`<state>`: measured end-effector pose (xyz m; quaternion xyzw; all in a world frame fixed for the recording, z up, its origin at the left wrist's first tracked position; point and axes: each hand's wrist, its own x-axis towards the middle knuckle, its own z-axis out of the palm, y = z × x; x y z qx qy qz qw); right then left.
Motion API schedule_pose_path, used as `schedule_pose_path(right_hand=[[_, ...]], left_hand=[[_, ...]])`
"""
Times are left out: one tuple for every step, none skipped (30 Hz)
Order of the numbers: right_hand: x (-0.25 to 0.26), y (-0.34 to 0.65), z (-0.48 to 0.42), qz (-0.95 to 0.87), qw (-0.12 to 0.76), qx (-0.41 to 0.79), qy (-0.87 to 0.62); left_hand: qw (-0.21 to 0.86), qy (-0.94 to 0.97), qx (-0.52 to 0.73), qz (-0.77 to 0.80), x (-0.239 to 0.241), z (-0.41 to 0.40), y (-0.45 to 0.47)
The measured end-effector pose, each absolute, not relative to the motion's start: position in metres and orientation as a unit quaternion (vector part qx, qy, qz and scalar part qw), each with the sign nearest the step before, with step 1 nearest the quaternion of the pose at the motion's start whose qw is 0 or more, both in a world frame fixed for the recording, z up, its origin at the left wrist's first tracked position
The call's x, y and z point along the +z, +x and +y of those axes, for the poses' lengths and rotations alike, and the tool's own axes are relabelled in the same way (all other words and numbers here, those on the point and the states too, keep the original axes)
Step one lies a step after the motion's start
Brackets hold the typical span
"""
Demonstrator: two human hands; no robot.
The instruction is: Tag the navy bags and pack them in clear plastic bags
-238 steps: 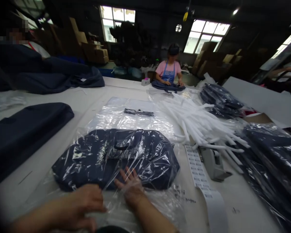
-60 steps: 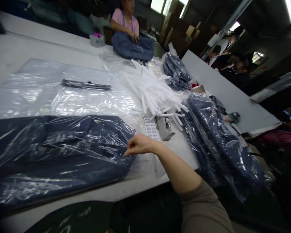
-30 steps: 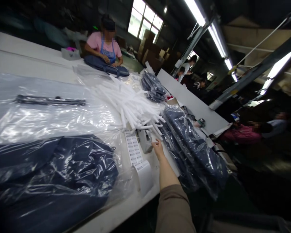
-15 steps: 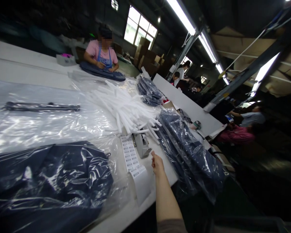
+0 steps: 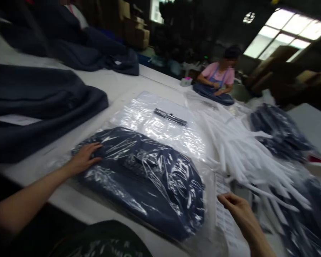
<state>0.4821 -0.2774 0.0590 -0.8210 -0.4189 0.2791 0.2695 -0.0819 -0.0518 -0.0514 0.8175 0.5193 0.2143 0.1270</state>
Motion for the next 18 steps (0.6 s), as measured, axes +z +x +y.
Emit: schedule_pose_path(right_hand=[[0.062, 0.453, -0.251, -0.470, 0.262, 0.331, -0.776], [0.065, 0.420, -0.226, -0.515, 0.249, 0.385, -0.724], [0.070, 0.384, -0.203, -0.557, 0.232, 0.437, -0.667], [0.074, 0.347, -0.182, -0.591, 0.215, 0.485, -0.607], [0.078, 0.310, -0.161, -0.619, 0.197, 0.532, -0.543], [0.080, 0.275, -0.142, -0.641, 0.171, 0.570, -0.486], [0.080, 0.241, -0.123, -0.660, 0.149, 0.593, -0.437], [0.079, 0.209, -0.106, -0.673, 0.123, 0.611, -0.397], [0.076, 0.180, -0.090, -0.684, 0.099, 0.626, -0.361], [0.072, 0.152, -0.076, -0.694, 0.077, 0.635, -0.330], [0.066, 0.126, -0.064, -0.709, 0.054, 0.632, -0.308], [0.058, 0.102, -0.055, -0.735, 0.020, 0.607, -0.301], [0.050, 0.081, -0.047, -0.767, -0.025, 0.561, -0.311], [0.041, 0.062, -0.040, -0.796, -0.074, 0.501, -0.333], [0.032, 0.046, -0.035, -0.816, -0.123, 0.435, -0.361], [0.024, 0.033, -0.031, -0.825, -0.165, 0.374, -0.391], [0.016, 0.024, -0.027, -0.824, -0.194, 0.328, -0.420], [0.010, 0.020, -0.024, -0.819, -0.208, 0.298, -0.445]], left_hand=[[0.125, 0.812, 0.205, 0.531, -0.051, -0.059, -0.103], [0.126, 0.809, 0.200, 0.538, -0.052, -0.063, -0.114], [0.130, 0.806, 0.200, 0.541, -0.054, -0.064, -0.119], [0.134, 0.803, 0.204, 0.544, -0.056, -0.064, -0.119], [0.140, 0.800, 0.211, 0.544, -0.058, -0.062, -0.116], [0.147, 0.796, 0.220, 0.544, -0.059, -0.061, -0.112], [0.154, 0.793, 0.229, 0.544, -0.060, -0.060, -0.108], [0.161, 0.789, 0.237, 0.543, -0.060, -0.059, -0.106], [0.168, 0.786, 0.245, 0.542, -0.060, -0.059, -0.105], [0.173, 0.784, 0.251, 0.541, -0.059, -0.059, -0.105], [0.177, 0.781, 0.256, 0.541, -0.059, -0.059, -0.106], [0.180, 0.779, 0.260, 0.541, -0.058, -0.060, -0.108], [0.182, 0.777, 0.264, 0.542, -0.058, -0.060, -0.109], [0.184, 0.773, 0.267, 0.545, -0.059, -0.060, -0.111], [0.187, 0.769, 0.270, 0.548, -0.060, -0.061, -0.112], [0.190, 0.766, 0.272, 0.551, -0.061, -0.061, -0.112], [0.193, 0.762, 0.274, 0.554, -0.064, -0.061, -0.113], [0.196, 0.760, 0.276, 0.555, -0.066, -0.061, -0.112]])
